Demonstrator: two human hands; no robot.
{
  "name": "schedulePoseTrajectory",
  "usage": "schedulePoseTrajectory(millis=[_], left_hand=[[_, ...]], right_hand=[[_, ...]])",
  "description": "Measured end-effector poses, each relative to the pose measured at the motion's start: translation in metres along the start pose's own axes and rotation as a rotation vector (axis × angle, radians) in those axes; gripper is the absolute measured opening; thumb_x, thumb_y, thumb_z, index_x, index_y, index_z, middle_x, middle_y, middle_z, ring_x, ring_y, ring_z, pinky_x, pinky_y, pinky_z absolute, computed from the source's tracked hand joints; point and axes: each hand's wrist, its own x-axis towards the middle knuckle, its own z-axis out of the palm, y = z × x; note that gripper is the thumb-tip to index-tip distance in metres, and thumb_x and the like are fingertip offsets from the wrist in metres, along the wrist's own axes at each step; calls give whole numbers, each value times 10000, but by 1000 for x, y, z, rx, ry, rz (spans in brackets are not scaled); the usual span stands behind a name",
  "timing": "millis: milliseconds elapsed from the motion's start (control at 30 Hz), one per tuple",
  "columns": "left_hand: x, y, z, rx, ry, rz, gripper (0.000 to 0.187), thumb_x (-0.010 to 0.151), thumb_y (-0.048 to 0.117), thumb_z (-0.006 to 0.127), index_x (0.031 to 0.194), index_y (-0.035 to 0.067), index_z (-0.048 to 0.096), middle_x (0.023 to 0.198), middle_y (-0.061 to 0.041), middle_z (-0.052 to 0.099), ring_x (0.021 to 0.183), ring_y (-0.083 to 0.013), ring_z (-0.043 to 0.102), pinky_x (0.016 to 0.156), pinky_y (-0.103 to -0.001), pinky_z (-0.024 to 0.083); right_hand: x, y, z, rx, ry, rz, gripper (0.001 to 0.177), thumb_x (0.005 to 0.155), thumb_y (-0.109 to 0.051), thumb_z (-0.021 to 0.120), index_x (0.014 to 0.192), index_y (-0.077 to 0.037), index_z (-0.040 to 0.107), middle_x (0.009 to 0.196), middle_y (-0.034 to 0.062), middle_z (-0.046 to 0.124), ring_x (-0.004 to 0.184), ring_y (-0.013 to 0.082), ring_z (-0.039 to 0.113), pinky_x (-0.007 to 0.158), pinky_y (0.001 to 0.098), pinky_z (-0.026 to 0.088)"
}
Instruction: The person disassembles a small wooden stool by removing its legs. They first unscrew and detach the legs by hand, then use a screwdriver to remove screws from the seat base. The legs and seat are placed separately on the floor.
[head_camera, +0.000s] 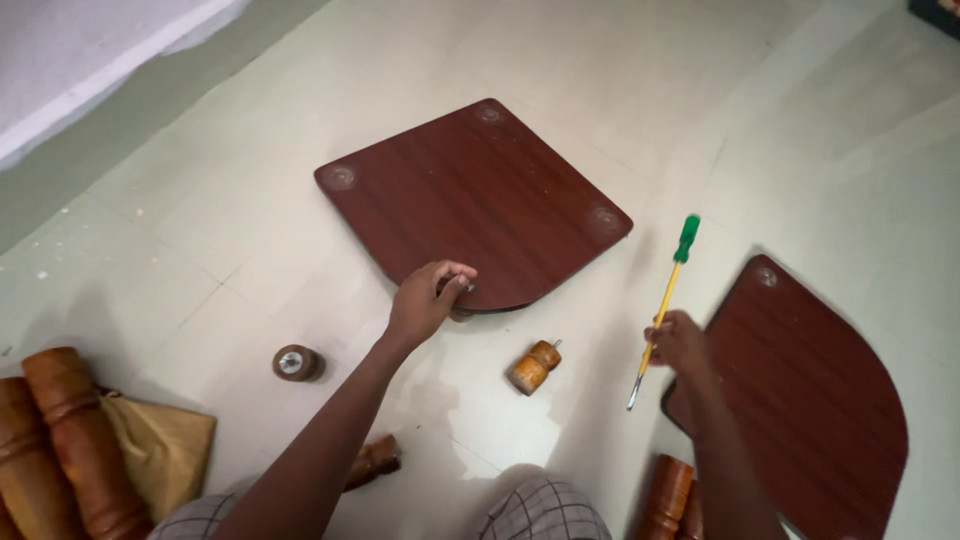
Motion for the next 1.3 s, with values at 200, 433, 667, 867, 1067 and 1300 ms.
schedulePoseTrajectory(millis=[200, 433, 667, 867, 1067, 1300], left_hand=[[-16, 0, 15, 68, 284, 95, 219, 1014, 214, 599, 1116, 94, 751, 1032, -70, 732, 932, -176, 708, 810, -324, 560], [-70, -60, 47, -82, 642, -88, 236, 1063, 217, 561, 1214, 38, 588, 1130, -115, 626, 910, -220, 610, 800, -333, 515], [-49, -111, 71, -110, 339, -15, 582, 810, 124, 807, 1273, -21, 485, 1208, -159, 597, 1088, -238, 593, 785, -353, 541], [-14, -95, 64, -275, 181, 25, 432, 768, 94, 821, 1155, -3, 656, 1045, -94, 743, 941, -179, 711, 823, -330, 576], [-12, -83, 66, -328, 138, -30, 271, 789, 61, 786, 1048, 10, 724, 984, -130, 761, 891, -200, 720, 790, -352, 578], [-13, -86, 66, 28, 132, -244, 446, 742, 180, 876, 1106, 24, 671, 1037, -154, 711, 945, -305, 678, 874, -415, 529]], right_hand=[[6, 63, 20, -37, 7, 32, 324, 893, -120, 718, 1171, 3, 606, 950, 123, 722, 711, 201, 703, 660, 370, 623], [-8, 41, 31, -548, 149, 68, 386, 880, -198, 796, 1170, -27, 608, 1076, 182, 722, 940, 301, 709, 793, 389, 564], [-75, -100, 107, -144, 199, -847, 133, 943, -92, 722, 1071, -58, 735, 1069, 106, 675, 972, 244, 671, 876, 392, 546], [-122, -192, 173, -229, -184, -771, 272, 805, -224, 827, 1045, -116, 758, 968, 68, 669, 931, 209, 646, 790, 348, 547], [-126, -201, 184, -192, -168, -845, 145, 883, -174, 738, 903, -46, 674, 961, 87, 664, 934, 252, 642, 803, 404, 529], [-113, -232, 162, 19, -239, -740, 80, 994, -168, 558, 958, -97, 566, 923, 48, 664, 862, 173, 648, 767, 380, 527]])
